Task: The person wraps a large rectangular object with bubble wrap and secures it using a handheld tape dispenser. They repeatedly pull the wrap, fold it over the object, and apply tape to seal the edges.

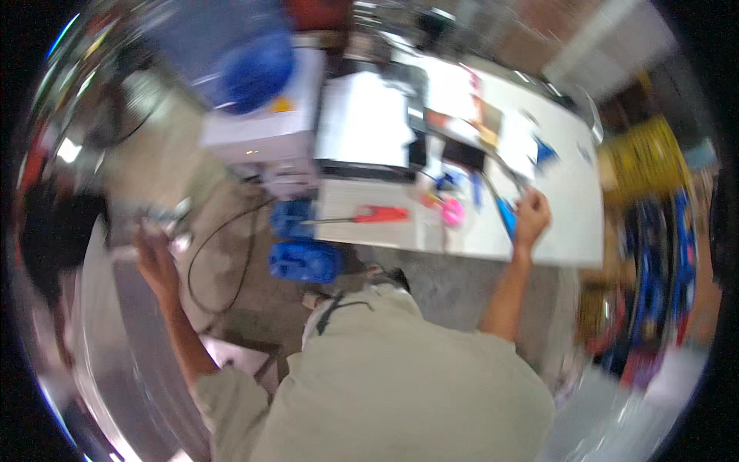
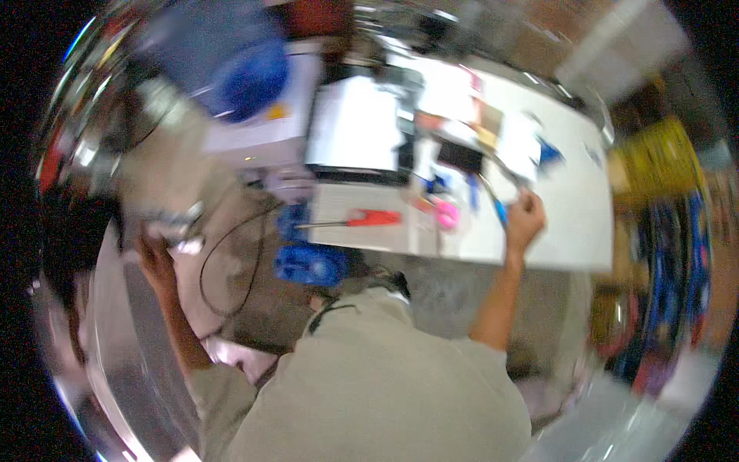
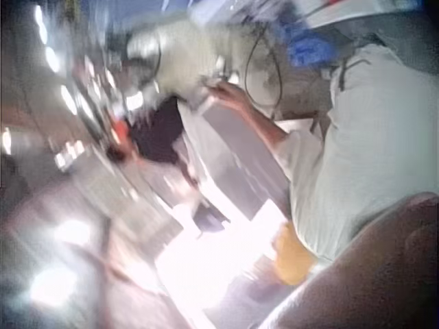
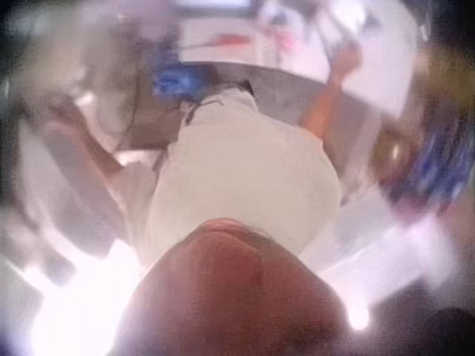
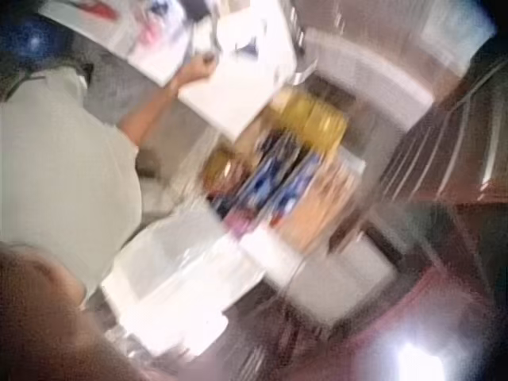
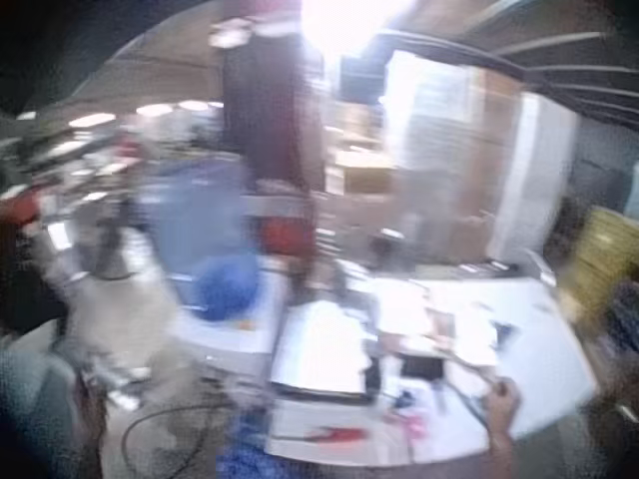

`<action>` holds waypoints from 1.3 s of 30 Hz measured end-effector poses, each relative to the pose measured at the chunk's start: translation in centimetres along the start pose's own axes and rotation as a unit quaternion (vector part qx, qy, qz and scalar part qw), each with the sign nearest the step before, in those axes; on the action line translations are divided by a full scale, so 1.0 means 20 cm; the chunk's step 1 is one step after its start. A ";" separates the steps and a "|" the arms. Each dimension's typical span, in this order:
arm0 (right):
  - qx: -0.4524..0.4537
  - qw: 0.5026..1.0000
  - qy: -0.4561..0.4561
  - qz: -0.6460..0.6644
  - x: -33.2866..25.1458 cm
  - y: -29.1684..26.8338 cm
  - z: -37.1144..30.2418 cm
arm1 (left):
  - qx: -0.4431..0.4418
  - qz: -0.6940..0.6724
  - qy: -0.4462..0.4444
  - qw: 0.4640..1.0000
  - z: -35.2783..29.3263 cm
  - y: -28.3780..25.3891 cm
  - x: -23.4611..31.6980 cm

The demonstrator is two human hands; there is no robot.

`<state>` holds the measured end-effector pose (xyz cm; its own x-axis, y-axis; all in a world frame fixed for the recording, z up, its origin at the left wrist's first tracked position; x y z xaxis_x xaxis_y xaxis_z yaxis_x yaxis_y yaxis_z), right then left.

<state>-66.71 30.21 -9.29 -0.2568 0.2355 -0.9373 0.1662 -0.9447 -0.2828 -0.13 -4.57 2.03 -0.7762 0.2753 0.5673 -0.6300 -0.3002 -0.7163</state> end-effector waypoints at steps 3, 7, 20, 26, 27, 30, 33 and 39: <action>0.094 0.994 0.036 -0.044 0.12 -0.42 -0.16 | -0.381 0.148 -0.087 0.908 -0.83 0.76 -0.12; 0.022 0.983 0.015 -0.182 0.18 -0.41 -0.36 | -0.536 -0.042 -0.047 0.842 -1.57 0.98 0.04; -0.069 0.962 -0.230 0.133 -0.33 0.12 -0.71 | -0.104 0.088 -0.136 0.981 -1.08 0.12 -0.15; -0.561 0.785 -0.234 0.121 -0.64 0.97 -1.62 | 0.202 0.288 -0.177 0.919 -1.01 -0.82 -0.39; -0.628 0.745 -0.193 0.112 -0.65 1.08 -1.78 | 0.242 0.333 -0.181 0.893 -1.02 -0.98 -0.47; -0.739 0.647 -0.168 0.083 -0.83 1.40 -2.15 | 0.325 0.430 -0.167 0.826 -0.93 -1.52 -0.71; -0.732 0.648 -0.198 0.070 -1.11 1.79 -2.45 | 0.347 0.518 -0.229 0.748 -0.85 -2.04 -1.00; -0.660 0.641 -0.317 0.230 -1.78 2.27 -3.22 | 0.109 0.497 -0.388 0.768 -0.75 -2.42 -1.56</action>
Point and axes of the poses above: each hand's wrist, its own z-axis towards the middle knuckle, its own y-axis out of the palm, x = y × z, the point moved 5 cm from there along z, towards the middle knuckle, and after that the axes turned 11 degrees about z, right-handed, at the moved point
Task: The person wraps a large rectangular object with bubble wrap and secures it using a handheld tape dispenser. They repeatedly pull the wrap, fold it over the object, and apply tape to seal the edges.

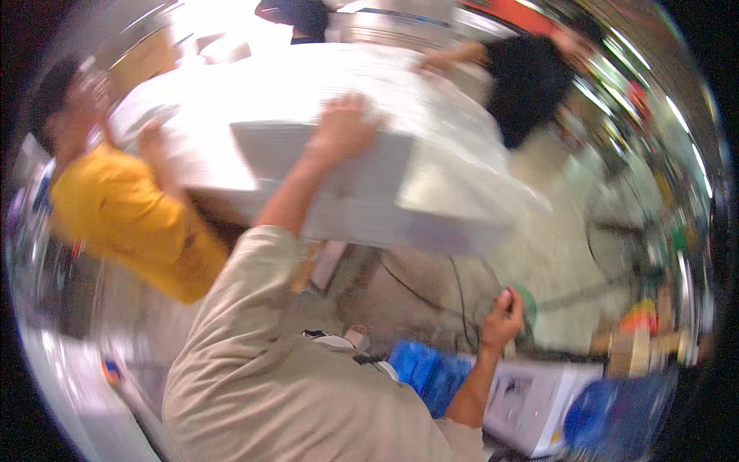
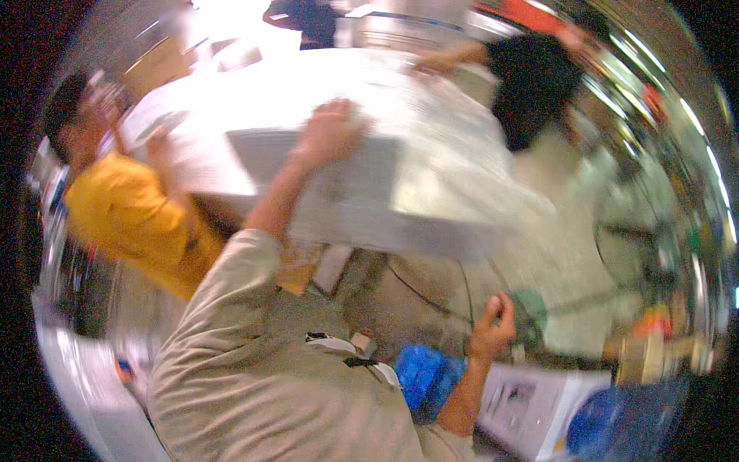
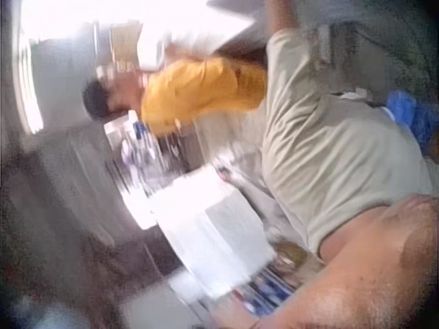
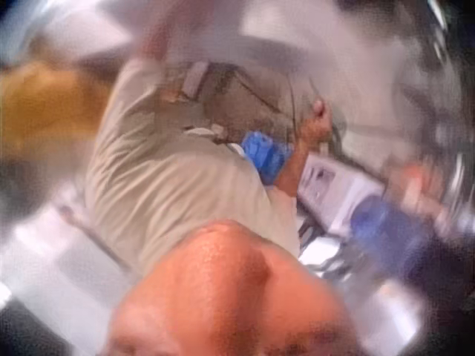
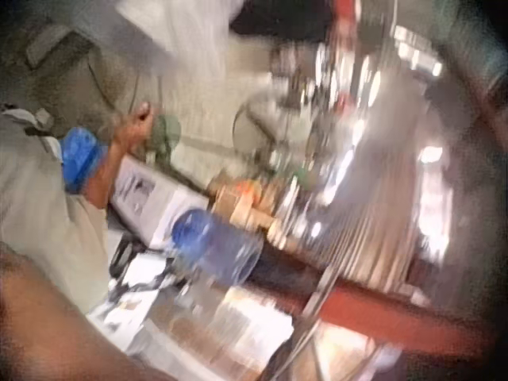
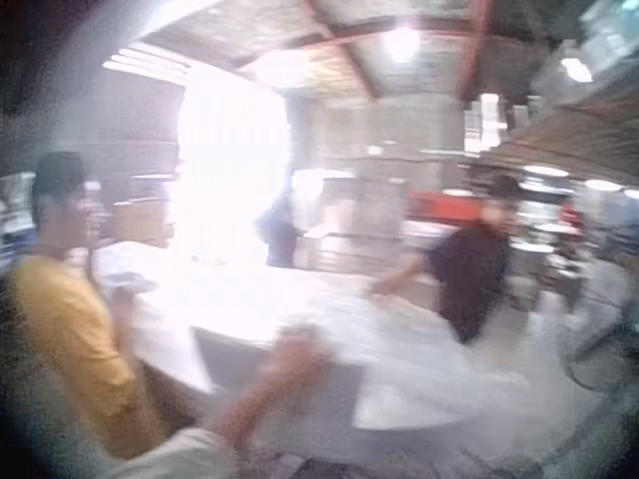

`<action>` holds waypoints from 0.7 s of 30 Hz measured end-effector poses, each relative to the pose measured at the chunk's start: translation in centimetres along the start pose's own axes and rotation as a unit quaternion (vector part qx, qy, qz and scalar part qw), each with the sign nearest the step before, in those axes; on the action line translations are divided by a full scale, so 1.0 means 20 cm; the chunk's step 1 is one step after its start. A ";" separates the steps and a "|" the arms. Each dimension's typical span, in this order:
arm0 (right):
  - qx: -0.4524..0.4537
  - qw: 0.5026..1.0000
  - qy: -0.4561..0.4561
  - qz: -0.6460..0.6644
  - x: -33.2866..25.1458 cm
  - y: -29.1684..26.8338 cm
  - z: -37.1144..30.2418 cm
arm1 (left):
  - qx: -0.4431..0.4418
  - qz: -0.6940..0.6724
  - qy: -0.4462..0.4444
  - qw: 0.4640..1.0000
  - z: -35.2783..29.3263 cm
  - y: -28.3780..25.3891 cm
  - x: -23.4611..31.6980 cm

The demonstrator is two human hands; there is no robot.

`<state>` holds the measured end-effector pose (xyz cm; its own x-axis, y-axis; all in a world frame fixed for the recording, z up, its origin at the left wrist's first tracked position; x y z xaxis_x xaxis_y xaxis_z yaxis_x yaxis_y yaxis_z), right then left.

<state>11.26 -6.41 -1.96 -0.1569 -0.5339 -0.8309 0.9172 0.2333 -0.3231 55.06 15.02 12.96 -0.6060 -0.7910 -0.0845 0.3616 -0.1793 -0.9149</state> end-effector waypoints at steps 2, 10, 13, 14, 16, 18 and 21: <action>-0.076 0.990 -0.101 0.063 -0.23 0.29 0.19 | 0.022 -0.035 -0.015 0.999 0.01 0.04 0.01; -0.235 0.855 -0.462 0.005 -1.04 1.33 0.49 | 0.255 -0.195 0.022 0.947 -0.18 -0.12 -0.05; -0.205 0.844 -0.492 -0.066 -1.05 1.42 0.51 | 0.398 -0.153 -0.034 0.904 -0.64 -0.05 -0.12; -0.185 0.849 -0.492 -0.044 -1.06 1.40 0.50 | 0.419 -0.143 -0.082 0.893 -0.89 0.02 -0.14; -0.119 0.847 -0.517 0.031 -1.08 1.32 0.40 | 0.333 -0.111 -0.235 0.906 -1.48 0.19 -0.15; -0.134 0.838 -0.495 0.186 -1.11 1.29 0.25 | 0.108 -0.117 -0.387 0.908 -2.12 0.39 -0.10; -0.462 0.654 -0.381 0.461 -1.11 1.45 -0.37 | -0.123 -0.135 -0.628 0.757 -3.14 0.51 0.16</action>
Point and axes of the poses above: each hand's wrist, its own z-axis towards the middle knuckle, its own y-axis out of the palm, x = y × z, the point moved 5 cm from there along z, towards the middle knuckle, and after that the axes turned 11 degrees about z, right-handed, at the moved point
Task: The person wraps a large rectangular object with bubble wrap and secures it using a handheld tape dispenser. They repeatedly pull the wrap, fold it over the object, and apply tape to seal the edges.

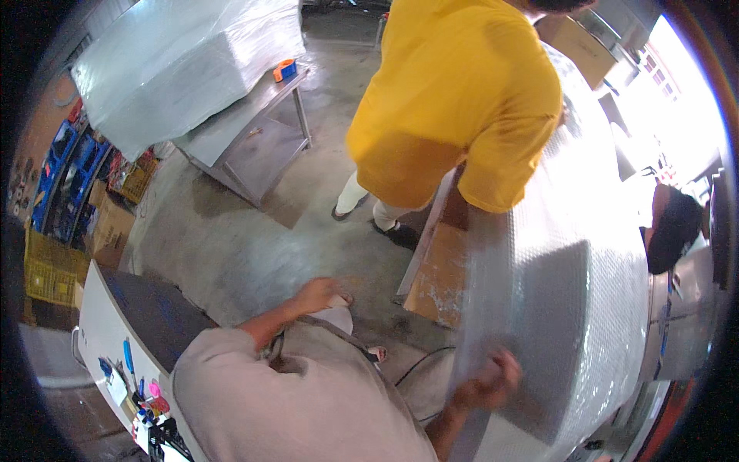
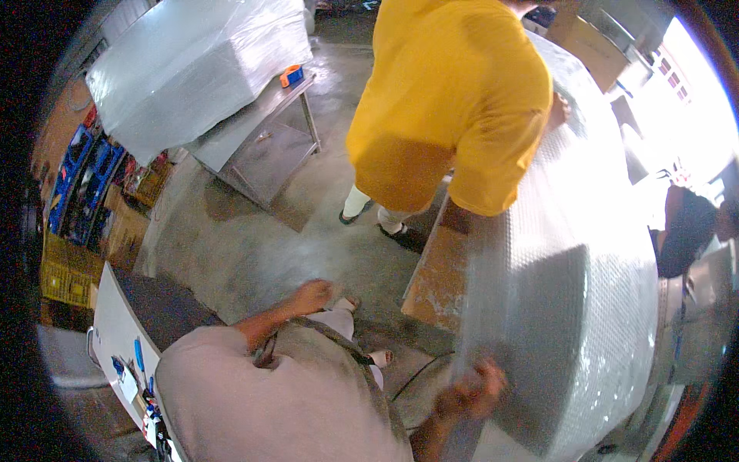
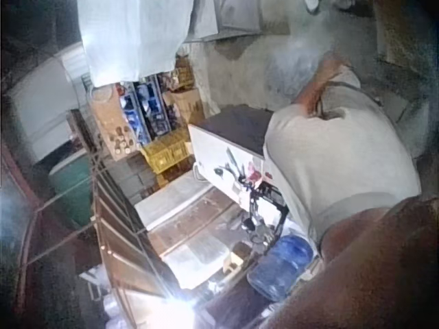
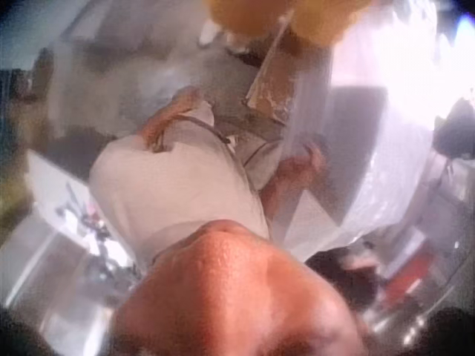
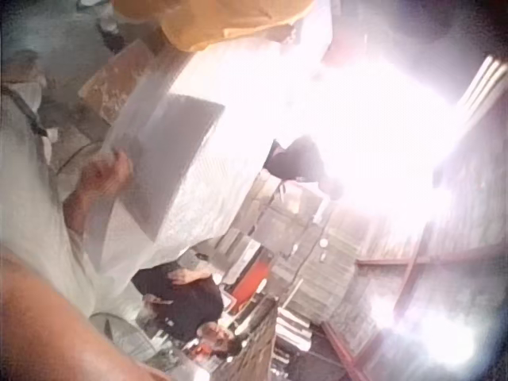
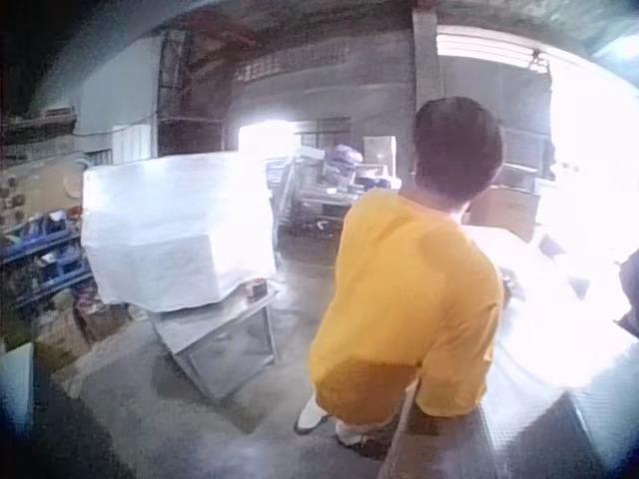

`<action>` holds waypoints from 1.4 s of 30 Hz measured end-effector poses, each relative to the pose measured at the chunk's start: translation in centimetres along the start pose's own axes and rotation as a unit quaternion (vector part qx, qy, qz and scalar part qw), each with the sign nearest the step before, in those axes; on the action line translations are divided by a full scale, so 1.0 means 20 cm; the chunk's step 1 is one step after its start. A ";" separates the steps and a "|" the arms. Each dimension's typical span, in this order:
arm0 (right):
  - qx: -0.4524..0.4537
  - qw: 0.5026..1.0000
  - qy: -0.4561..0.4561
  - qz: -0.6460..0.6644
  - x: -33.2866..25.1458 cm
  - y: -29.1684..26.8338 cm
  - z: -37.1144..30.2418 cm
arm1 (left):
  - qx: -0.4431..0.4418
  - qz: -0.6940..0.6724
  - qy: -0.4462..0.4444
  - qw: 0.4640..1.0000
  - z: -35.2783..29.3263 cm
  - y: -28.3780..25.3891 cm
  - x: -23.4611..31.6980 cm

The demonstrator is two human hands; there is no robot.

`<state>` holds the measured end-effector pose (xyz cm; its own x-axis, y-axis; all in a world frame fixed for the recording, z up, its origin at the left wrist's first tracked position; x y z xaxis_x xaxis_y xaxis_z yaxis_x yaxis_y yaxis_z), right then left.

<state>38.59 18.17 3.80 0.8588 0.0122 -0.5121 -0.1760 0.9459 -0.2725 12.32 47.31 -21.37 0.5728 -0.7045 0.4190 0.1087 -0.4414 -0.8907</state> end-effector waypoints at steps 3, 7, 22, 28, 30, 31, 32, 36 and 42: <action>-0.223 0.956 0.169 0.083 0.11 0.85 -0.28 | 0.060 -0.064 -0.276 0.957 -0.39 0.00 -0.64; -0.357 0.880 0.136 0.282 -0.12 1.89 -0.40 | 0.248 -0.159 -0.372 0.880 -0.34 -0.27 -1.20; -0.461 0.884 0.057 -0.052 -0.09 6.62 0.35 | 0.276 -0.093 -0.568 0.770 0.77 -1.27 -3.79; -0.516 0.842 -0.021 -0.157 0.18 7.12 0.43 | 0.369 -0.108 -0.534 0.753 0.79 -1.24 -3.84; -0.528 0.830 -0.066 -0.171 0.15 7.07 0.38 | 0.350 -0.050 -0.570 0.742 0.79 -1.23 -3.85; -0.549 0.817 -0.067 -0.166 0.11 7.01 0.34 | 0.355 -0.076 -0.555 0.748 0.79 -1.20 -3.85; -0.594 0.782 -0.097 -0.163 0.05 6.91 0.29 | 0.371 -0.069 -0.530 0.760 0.79 -1.19 -3.86; -0.493 0.861 0.126 -0.019 -0.22 6.11 0.05 | 0.364 -0.029 -0.497 0.787 0.78 -1.09 -3.97; -0.378 0.886 0.078 0.257 -0.36 4.27 -0.48 | 0.344 0.153 -0.241 0.895 1.17 -0.96 -3.78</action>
Point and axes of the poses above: each hand's wrist, its own z-axis towards the middle knuckle, its own y-axis out of the palm, x = y × z, the point moved 5 cm from there along z, towards the middle knuckle, and after that the axes turned 11 degrees about z, right-handed, at the moved point
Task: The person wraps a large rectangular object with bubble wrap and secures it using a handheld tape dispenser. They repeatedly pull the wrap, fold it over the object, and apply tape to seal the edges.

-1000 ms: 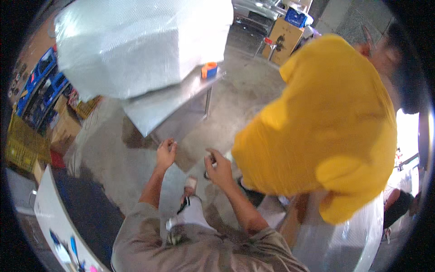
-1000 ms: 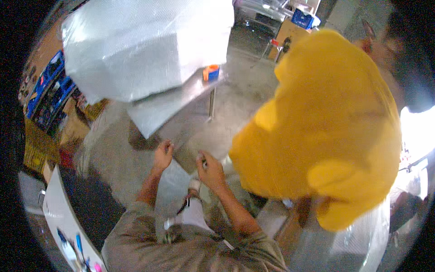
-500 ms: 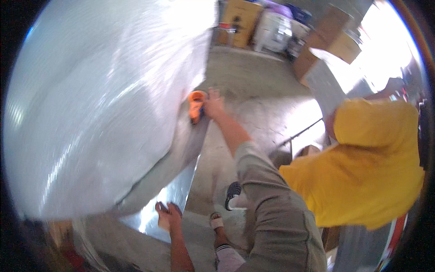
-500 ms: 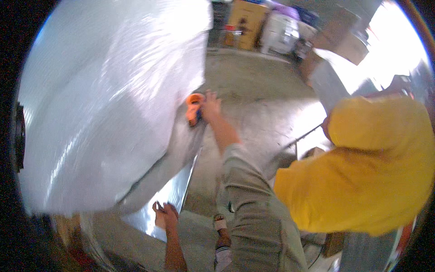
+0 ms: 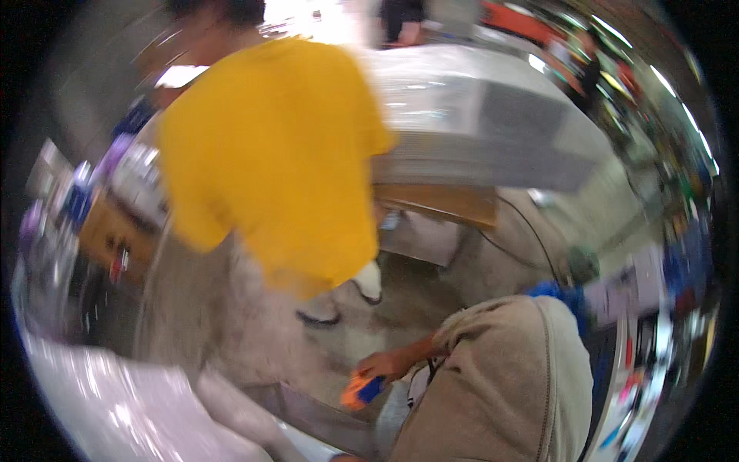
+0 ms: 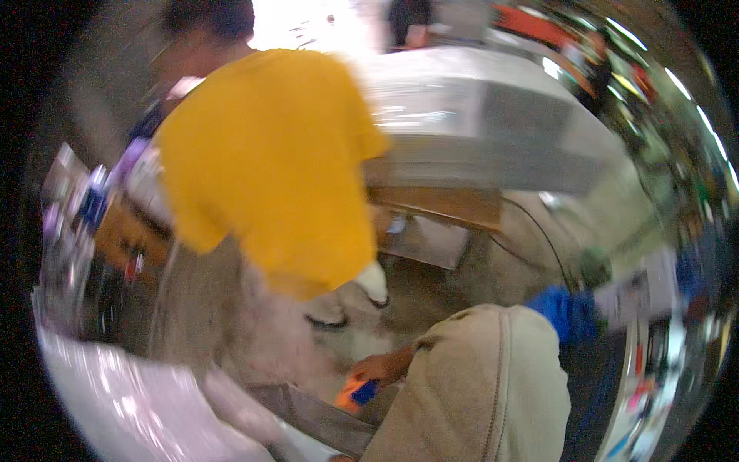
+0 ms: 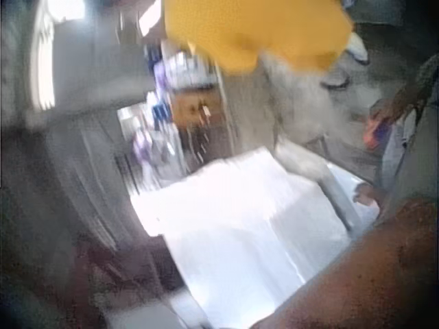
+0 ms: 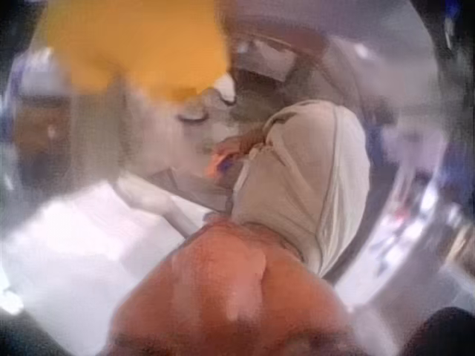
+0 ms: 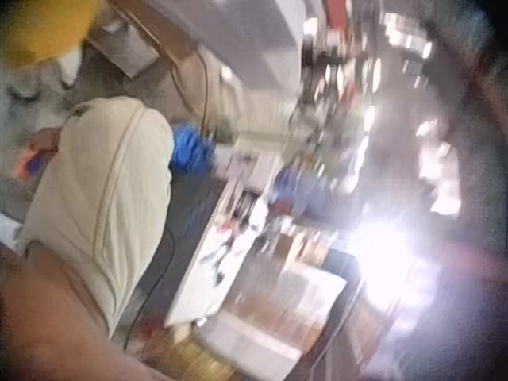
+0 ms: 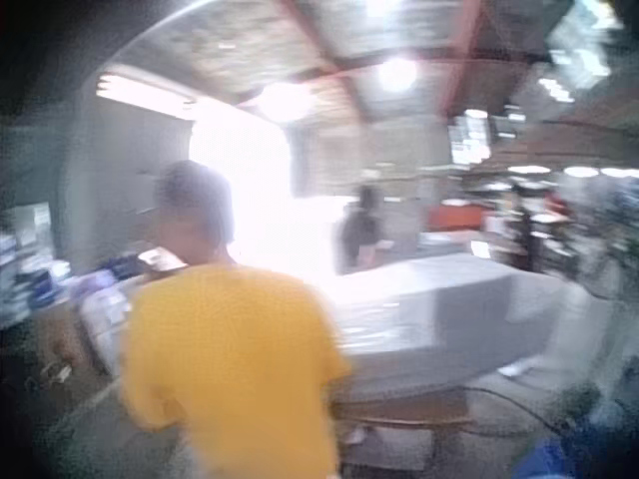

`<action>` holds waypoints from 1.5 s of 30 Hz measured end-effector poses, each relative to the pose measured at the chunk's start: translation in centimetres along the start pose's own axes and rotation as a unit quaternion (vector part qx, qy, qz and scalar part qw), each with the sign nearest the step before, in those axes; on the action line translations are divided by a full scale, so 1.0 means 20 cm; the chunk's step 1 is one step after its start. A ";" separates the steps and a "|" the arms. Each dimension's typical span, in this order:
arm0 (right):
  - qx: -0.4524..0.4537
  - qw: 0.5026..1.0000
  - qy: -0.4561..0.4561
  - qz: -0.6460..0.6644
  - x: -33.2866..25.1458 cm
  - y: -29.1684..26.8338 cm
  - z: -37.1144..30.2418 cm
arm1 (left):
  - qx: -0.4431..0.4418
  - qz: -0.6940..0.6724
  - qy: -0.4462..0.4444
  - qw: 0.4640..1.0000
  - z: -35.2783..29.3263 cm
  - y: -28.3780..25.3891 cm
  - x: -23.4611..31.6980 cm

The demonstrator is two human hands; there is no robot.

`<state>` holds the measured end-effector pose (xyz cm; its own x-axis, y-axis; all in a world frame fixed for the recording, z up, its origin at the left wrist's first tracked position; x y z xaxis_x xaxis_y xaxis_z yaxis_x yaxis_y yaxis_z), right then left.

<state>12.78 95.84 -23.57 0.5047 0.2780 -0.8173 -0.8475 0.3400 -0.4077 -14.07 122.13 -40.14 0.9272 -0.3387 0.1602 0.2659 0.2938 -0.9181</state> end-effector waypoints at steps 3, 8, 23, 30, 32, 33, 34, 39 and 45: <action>0.030 0.937 0.326 -0.120 -0.11 -0.50 -0.91 | -0.082 -0.026 0.097 0.992 -0.03 0.02 0.47; 0.271 0.756 0.540 -0.253 -0.55 -0.97 -2.18 | -0.167 -0.126 0.276 0.938 -0.28 -0.37 1.56; 0.826 0.390 0.406 -0.036 -1.46 -1.11 -3.96 | -0.102 -0.375 0.793 0.469 -2.20 -2.84 5.39; 0.903 0.164 0.364 -0.159 -2.09 -1.35 -4.40 | -0.091 -0.186 0.786 0.583 -2.28 -2.81 5.49; 0.920 0.206 0.276 -0.184 -2.26 -1.55 -4.60 | -0.110 -0.133 0.771 0.613 -2.30 -2.84 5.48; 0.921 0.227 0.252 -0.191 -2.32 -1.70 -4.73 | -0.101 -0.145 0.772 0.610 -2.33 -2.89 5.49; 0.908 0.271 0.214 -0.235 -2.40 -1.86 -4.85 | -0.121 -0.141 0.759 0.624 -2.38 -2.91 5.49; 0.806 0.479 0.185 -0.295 -2.60 -3.00 -5.42 | -0.138 0.008 0.647 0.750 -2.57 -3.01 5.56; 0.506 0.735 0.126 -0.432 -2.51 -4.47 -5.09 | -0.171 0.011 0.551 0.817 -2.75 -3.11 5.63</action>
<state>46.38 -39.90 12.53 0.6275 -0.5678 -0.5328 0.3941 0.8217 -0.4116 59.22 16.68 15.06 0.0792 -0.9909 -0.1085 -0.0106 0.1080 -0.9941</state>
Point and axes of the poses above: each hand's wrist, its own z-axis towards the middle knuckle, its own y-axis out of the palm, x = y × z, the point moved 5 cm from there along z, towards the middle knuckle, and after that the axes turned 11 degrees about z, right-handed, at the moved point
